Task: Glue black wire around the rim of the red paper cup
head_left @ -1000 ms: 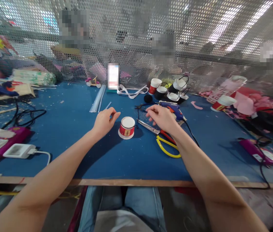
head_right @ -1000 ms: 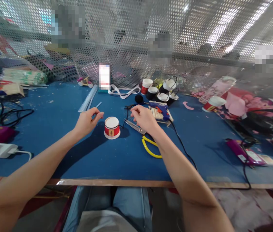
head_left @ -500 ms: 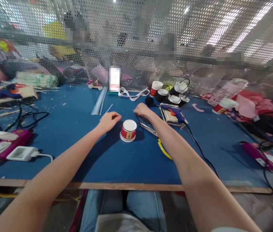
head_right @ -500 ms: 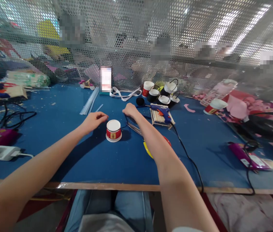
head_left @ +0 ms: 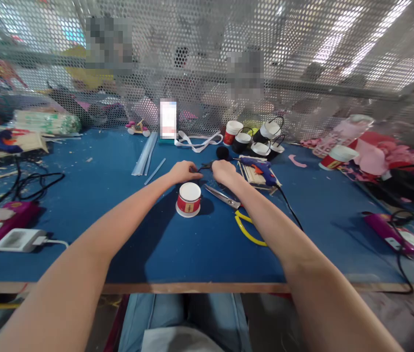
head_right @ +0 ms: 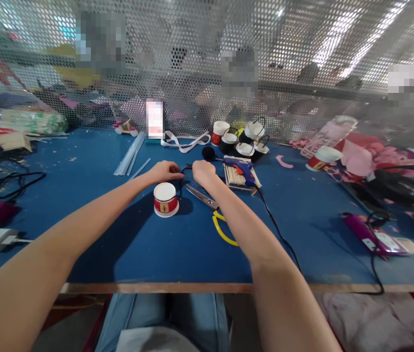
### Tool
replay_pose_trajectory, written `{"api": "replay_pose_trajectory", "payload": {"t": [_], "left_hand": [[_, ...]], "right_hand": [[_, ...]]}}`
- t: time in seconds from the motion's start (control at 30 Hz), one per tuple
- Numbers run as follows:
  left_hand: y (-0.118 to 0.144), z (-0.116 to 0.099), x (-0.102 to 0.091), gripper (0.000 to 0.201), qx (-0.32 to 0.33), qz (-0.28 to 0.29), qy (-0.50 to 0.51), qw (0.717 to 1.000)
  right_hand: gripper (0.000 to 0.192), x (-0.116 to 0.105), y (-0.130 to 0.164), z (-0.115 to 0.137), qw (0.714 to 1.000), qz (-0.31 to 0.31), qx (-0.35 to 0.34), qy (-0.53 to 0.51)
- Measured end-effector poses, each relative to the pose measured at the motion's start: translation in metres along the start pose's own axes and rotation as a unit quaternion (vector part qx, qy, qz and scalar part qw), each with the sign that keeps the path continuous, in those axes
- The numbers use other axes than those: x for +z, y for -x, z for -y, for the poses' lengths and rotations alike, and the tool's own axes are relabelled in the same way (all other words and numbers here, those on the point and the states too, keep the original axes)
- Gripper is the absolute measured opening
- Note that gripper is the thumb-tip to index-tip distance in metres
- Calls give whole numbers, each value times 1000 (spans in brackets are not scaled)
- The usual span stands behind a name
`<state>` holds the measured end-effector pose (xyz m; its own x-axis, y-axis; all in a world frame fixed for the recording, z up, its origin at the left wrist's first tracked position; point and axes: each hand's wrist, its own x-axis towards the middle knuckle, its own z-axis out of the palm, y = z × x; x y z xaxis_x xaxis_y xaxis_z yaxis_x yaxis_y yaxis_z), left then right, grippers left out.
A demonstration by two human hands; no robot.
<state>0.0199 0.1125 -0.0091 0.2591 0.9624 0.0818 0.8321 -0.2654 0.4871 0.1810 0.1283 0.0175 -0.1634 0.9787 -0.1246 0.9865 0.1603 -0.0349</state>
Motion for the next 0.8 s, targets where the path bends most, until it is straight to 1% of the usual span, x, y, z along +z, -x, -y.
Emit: {"api": "replay_pose_trajectory", "payload": {"t": [0.07,0.2,0.33,0.5,0.63,0.73,0.8], "left_hand": [[-9,0,7,44,-1,-3,-29,1000],[-21,3,16,30,-16,-10,-66,998],[-25,6,16,24,-13,2,-70,997],[-24,7,13,25,-5,1,-61,998],[-17,8,9,26,20,18,-43,999],[-9,9,2,29,43,27,-24,998],[-4,12,-4,32,46,13,-22,999]], "right_hand": [[38,5,2,1,1000,-2,11,13],[36,8,0,3,999,-8,16,27],[35,7,-1,2,999,-12,4,30],[35,3,3,1,999,-47,-5,21],[37,-11,8,8,997,-76,-13,13],[35,-32,13,18,996,-85,-36,11],[32,-48,15,27,994,-92,-63,11]]}}
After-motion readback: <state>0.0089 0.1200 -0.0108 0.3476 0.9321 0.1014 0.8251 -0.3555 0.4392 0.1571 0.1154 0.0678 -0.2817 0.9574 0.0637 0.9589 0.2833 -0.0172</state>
